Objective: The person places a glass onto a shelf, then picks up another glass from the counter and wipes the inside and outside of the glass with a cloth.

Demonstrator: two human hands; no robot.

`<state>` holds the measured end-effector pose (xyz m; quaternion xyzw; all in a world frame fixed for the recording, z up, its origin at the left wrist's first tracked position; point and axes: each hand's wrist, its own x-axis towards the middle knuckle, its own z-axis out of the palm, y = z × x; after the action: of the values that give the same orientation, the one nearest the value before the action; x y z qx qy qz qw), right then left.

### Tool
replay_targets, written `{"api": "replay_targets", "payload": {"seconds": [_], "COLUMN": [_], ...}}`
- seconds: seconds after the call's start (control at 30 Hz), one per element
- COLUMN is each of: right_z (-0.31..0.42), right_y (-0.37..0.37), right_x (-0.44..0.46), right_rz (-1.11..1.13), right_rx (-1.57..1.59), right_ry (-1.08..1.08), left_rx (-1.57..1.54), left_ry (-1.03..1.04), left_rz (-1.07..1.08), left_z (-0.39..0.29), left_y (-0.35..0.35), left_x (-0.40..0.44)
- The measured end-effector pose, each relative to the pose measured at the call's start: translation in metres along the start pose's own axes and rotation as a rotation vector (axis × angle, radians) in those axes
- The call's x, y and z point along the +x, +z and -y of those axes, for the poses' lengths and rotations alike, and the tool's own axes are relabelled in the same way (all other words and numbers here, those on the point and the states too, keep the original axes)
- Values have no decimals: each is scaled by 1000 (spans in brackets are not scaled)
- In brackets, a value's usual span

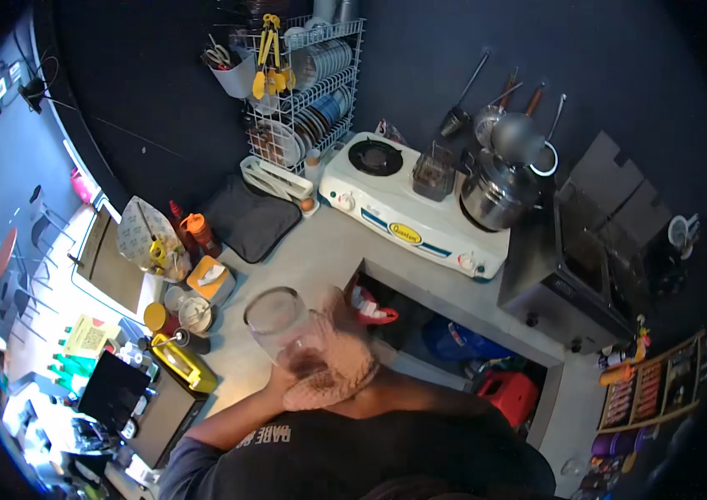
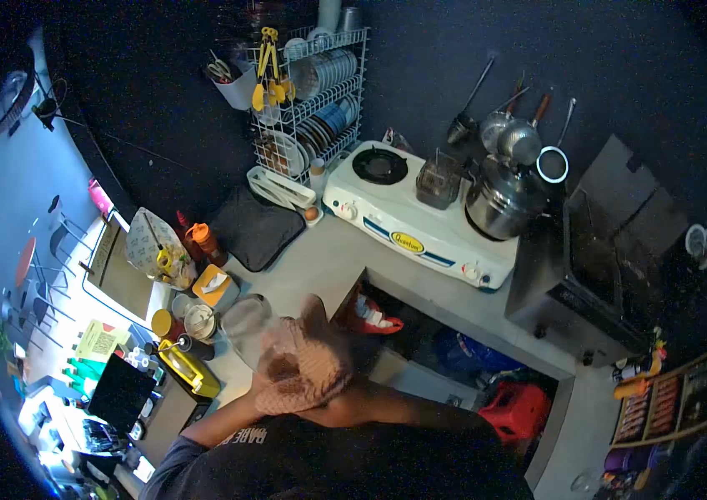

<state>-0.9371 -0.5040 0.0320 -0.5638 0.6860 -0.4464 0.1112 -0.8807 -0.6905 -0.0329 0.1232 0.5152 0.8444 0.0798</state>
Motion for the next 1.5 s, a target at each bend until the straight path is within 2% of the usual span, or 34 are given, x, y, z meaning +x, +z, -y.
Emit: {"api": "replay_targets", "payload": {"seconds": [0.03, 0.1, 0.17, 0.2, 0.27, 0.3, 0.33, 0.37, 0.4, 0.43, 0.53, 0.63, 0.73, 0.8, 0.83, 0.9, 0.93, 1.03, 1.07, 1.17, 1.23, 1.33, 1.4, 1.43, 1.47, 1.5], "right_z": [-3, 5, 14, 4, -11, -17, -22, -29, -38, -47, -67, -81, -83, -91, -97, -102, -103, -102, -103, -104, -106, -107, -97, -74, -52, -29], "right_y": [-11, -56, -106, -117, -127, -126, -124, -124, -120, -118, -124, -112, -86, -84, -87, -94, -101, -91, -85, -73, -59, -17, 8, 2, -3, -9], "right_x": [1, -12, -12, -21, -20, -8, 5, 14, 21, 27, 39, 42, 47, 54, 57, 64, 69, 73, 72, 73, 72, 69, 75, 86, 97, 108], "right_rz": [22, -73, 123, 170, 82, -53, -186, -318, -328, -296, -91, 75, 179, 223, 238, 262, 265, 304, 316, 356, 393, 427, 442, 501, 562, 623], "right_rx": [50, 40, 430, 730, 747, 462, 178, -106, -152, -135, 134, 313, 386, 408, 420, 446, 461, 511, 534, 621, 689, 797, 769, 636, 499, 364], "right_ry": [-20, -213, 35, 115, 106, 17, -71, -158, -177, -181, -132, -104, -115, -122, -124, -103, -93, -69, -53, 8, 58, 144, 170, 167, 156, 138], "left_rx": [-93, -39, -69, -145, -150, -150, 22, 167, 313, 457, 639, 439, 739, 372, 561, 833, 920, 1027, 981, 1047, 985, 865, 576, 386, 249, 145], "left_ry": [52, 45, 70, 77, 132, 162, 81, 49, 14, -24, 194, 32, 65, -50, 45, 45, -35, -188, -32, -281, -925, -342, 4, 180, 261, 267], "left_rz": [-99, -167, -233, -241, -215, -204, -206, -118, -29, 59, 276, -10, -250, -412, -359, -215, -128, -94, -126, 24, 73, -40, -159, -202, -219, -147], "left_z": [-8, 5, -6, -8, -8, -8, -9, -8, -7, -6, -14, -19, -8, -2, -2, -21, -34, -36, -28, -34, -90, -99, -111, -119, -127, -143], "left_y": [12, 4, 12, 14, 21, 23, 24, 26, 29, 31, 38, 47, 29, 31, 26, 27, 25, 20, 18, 0, 15, -39, -51, -52, -50, -41], "left_x": [11, 27, 51, 58, 67, 71, 72, 73, 75, 78, 102, 97, 81, 75, 75, 74, 74, 66, 59, 40, 48, -1, -12, -14, -20, -20]}}
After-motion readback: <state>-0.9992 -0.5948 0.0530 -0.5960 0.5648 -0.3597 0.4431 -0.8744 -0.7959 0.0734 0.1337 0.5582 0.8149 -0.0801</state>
